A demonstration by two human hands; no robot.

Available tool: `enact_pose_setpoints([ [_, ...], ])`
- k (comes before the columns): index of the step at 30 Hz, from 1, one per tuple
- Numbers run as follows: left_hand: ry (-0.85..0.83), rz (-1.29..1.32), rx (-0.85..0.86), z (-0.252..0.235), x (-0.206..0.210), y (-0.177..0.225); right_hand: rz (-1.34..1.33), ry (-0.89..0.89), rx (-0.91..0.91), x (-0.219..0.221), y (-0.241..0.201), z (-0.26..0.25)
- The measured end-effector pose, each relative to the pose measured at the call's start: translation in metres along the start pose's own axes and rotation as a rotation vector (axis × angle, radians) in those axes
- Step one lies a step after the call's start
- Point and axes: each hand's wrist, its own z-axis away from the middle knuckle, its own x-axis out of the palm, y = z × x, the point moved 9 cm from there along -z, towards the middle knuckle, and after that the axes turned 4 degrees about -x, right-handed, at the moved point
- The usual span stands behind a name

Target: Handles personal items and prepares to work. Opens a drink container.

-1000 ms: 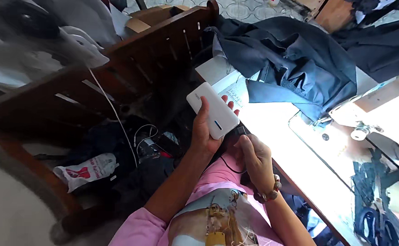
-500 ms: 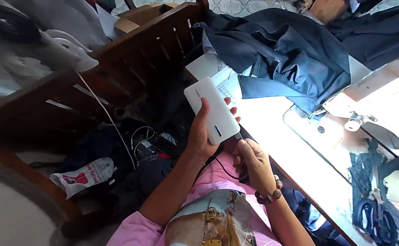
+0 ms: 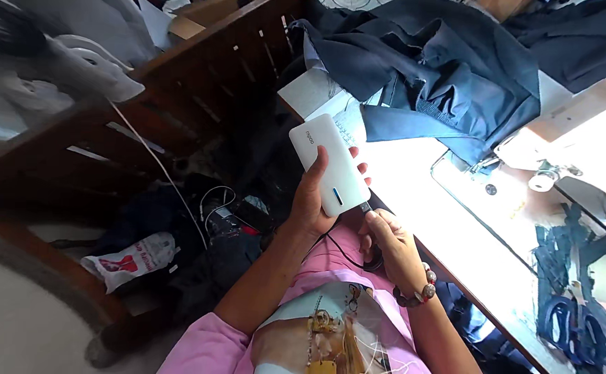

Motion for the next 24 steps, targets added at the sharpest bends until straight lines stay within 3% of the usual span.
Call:
enact_pose_setpoints([
  [12,0.029,-0.102,0.087,0.006,-0.005,-0.009,0.033,0.023,-0.025,-0.002,0.007,0.002],
  [16,0.115,-0.042,0.107,0.010,-0.015,-0.013,0.130,0.013,-0.073,0.001,0.008,-0.002],
  [18,0.177,0.000,0.122,0.013,-0.026,-0.002,0.226,-0.100,-0.144,0.014,0.006,-0.008],
  [20,0.169,-0.034,0.160,0.025,-0.032,0.028,0.297,-0.340,-0.254,0.039,0.002,-0.011],
  [24,0.118,-0.079,0.469,0.092,-0.035,0.136,0.392,-0.899,-0.219,0.094,0.047,0.009],
])
